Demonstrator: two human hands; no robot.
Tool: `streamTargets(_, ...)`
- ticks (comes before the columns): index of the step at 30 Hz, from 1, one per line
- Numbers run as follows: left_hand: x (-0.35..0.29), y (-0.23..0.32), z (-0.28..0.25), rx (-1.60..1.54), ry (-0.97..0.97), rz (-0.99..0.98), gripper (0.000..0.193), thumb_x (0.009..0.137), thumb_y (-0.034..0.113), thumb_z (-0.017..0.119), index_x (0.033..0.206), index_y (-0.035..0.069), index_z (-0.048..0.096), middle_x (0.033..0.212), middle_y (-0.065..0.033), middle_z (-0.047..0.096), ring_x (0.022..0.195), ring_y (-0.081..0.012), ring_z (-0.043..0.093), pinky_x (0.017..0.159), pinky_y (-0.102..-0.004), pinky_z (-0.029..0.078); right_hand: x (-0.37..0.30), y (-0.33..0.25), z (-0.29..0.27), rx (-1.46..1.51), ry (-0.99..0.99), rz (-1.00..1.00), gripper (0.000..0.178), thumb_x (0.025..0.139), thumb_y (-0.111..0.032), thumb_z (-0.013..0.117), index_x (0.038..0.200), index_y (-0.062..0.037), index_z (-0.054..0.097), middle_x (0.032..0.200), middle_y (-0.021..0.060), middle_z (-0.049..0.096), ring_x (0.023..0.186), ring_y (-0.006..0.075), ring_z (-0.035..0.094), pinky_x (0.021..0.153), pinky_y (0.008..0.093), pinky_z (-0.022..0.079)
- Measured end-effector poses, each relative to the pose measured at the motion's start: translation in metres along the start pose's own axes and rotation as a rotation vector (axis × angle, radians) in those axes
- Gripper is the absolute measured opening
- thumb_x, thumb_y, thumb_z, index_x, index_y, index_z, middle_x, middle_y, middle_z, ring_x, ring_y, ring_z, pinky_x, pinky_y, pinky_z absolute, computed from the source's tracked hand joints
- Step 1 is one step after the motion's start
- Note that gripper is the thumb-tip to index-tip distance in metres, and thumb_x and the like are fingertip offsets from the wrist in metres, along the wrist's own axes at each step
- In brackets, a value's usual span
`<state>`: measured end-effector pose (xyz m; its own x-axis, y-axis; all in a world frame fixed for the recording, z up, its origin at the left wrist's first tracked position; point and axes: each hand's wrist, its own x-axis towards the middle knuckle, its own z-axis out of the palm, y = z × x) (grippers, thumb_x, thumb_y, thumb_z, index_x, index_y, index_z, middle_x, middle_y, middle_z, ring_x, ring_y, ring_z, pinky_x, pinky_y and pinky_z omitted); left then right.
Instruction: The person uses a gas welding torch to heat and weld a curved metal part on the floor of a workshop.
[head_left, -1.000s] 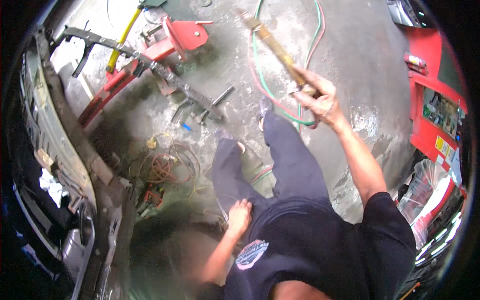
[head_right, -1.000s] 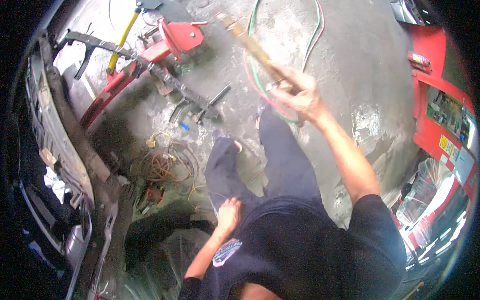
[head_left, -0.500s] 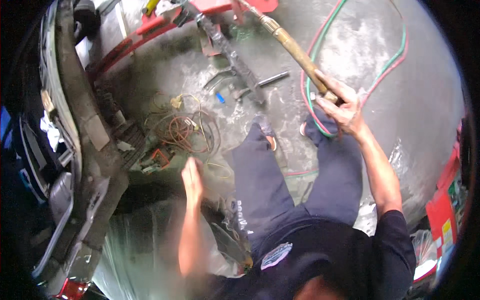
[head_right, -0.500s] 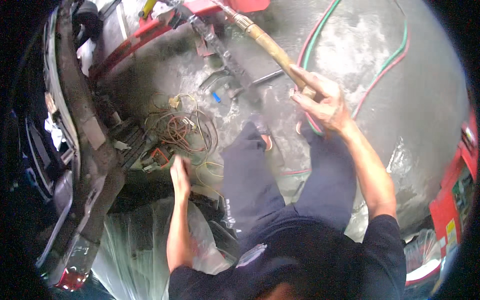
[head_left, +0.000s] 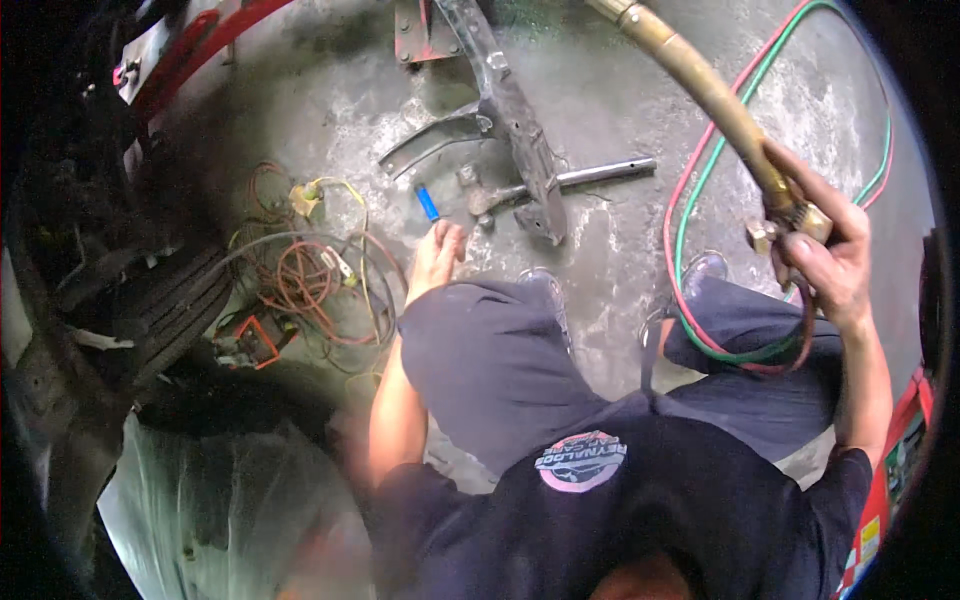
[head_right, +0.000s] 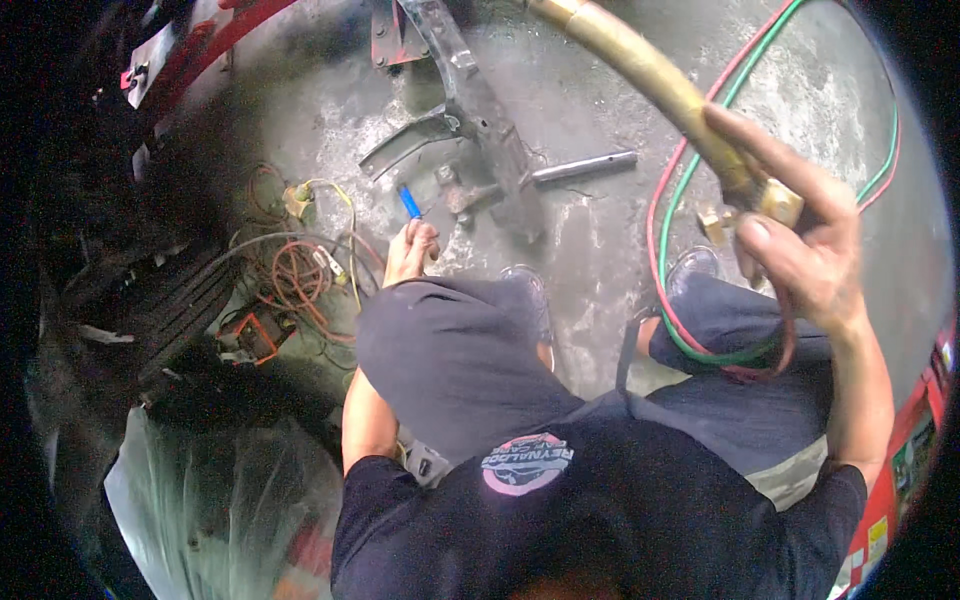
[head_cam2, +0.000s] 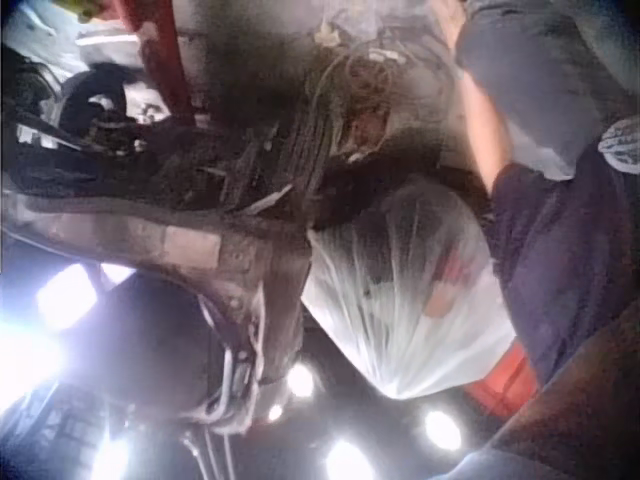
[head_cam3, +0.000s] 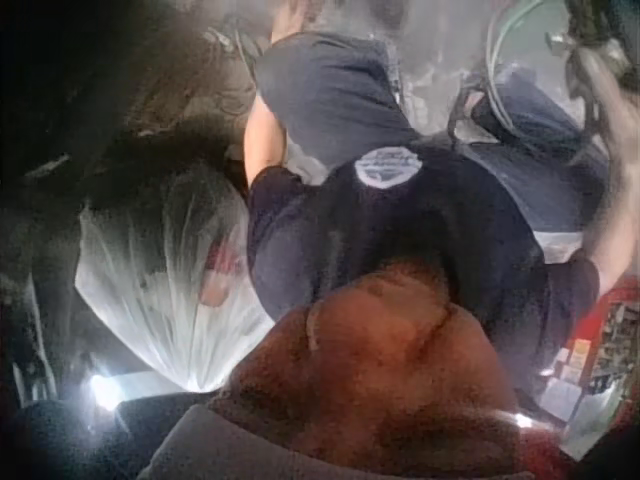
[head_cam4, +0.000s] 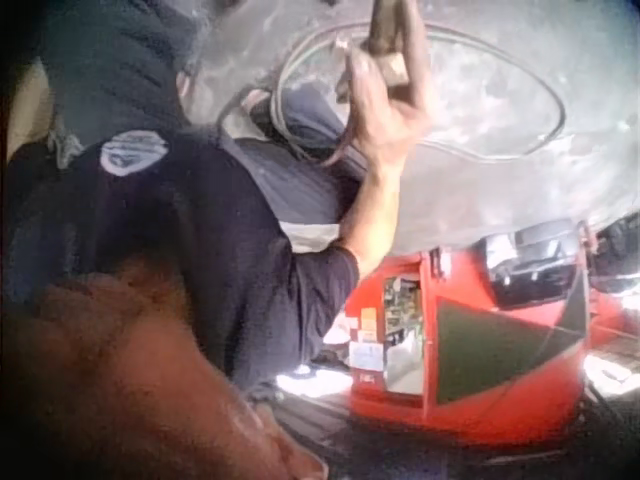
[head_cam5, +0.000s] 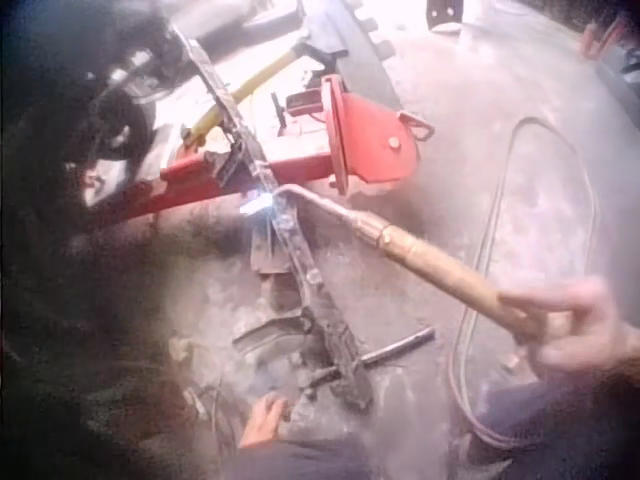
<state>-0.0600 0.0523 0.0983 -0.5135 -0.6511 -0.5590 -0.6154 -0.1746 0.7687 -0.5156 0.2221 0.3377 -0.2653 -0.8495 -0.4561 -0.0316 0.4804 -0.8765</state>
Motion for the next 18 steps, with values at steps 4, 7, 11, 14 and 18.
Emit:
streamTargets(4, 0.021, -0.073, -0.019, -0.570, 0.068, 0.123, 0.056, 0.108, 0.051, 0.043, 0.100, 0.001, 0.066, 0.078, -0.0048, 0.064, 0.070, -0.0140, 0.059, 0.068, -0.0300, 0.046, -0.008, 0.003, 0.010, -0.140, 0.175, -0.223, 0.083, 0.084, -0.046, 0.070, 0.144, 0.0071, 0.050, 0.098, 0.0101, 0.067, 0.061, 0.0057, 0.056, 0.054, 0.0206, 0.042)
streamTargets(7, 0.033, -0.088, -0.015, -0.503, 0.206, 0.314, 0.044, 0.108, 0.041, 0.049, 0.102, 0.000, 0.066, 0.078, -0.0048, 0.064, 0.074, -0.0145, 0.061, 0.073, -0.0296, 0.047, -0.002, 0.001, 0.023, -0.220, 0.219, -0.273, 0.083, 0.086, -0.050, 0.068, 0.146, 0.0046, 0.050, 0.094, 0.0105, 0.067, 0.057, 0.0053, 0.054, 0.051, 0.0197, 0.041)
streamTargets(11, 0.019, -0.053, -0.003, -0.419, 0.279, 0.167, 0.023, 0.105, 0.021, 0.056, 0.108, 0.000, 0.066, 0.085, -0.0064, 0.066, 0.080, -0.0145, 0.062, 0.081, -0.0302, 0.049, -0.006, 0.002, 0.025, -0.253, 0.146, -0.191, 0.078, 0.088, -0.047, 0.066, 0.146, 0.0023, 0.050, 0.089, 0.0092, 0.067, 0.055, 0.0052, 0.054, 0.049, 0.0200, 0.041)
streamTargets(14, 0.016, -0.057, -0.004, -0.580, 0.355, 0.279, 0.025, 0.105, 0.023, 0.059, 0.110, -0.001, 0.065, 0.091, -0.0082, 0.066, 0.085, -0.0141, 0.062, 0.084, -0.0307, 0.048, -0.011, 0.002, 0.029, -0.313, 0.110, -0.188, 0.075, 0.089, -0.045, 0.066, 0.146, 0.0019, 0.051, 0.091, 0.0102, 0.068, 0.054, 0.0055, 0.054, 0.048, 0.0204, 0.042)
streamTargets(18, 0.013, -0.072, -0.023, -0.716, 0.275, 0.385, 0.056, 0.109, 0.048, 0.039, 0.102, -0.001, 0.065, 0.090, -0.0088, 0.067, 0.088, -0.0175, 0.062, 0.087, -0.0332, 0.048, -0.010, 0.002, 0.042, -0.305, 0.084, -0.176, 0.076, 0.089, -0.047, 0.066, 0.145, 0.0023, 0.052, 0.094, 0.0112, 0.069, 0.056, 0.0069, 0.056, 0.050, 0.0216, 0.043)
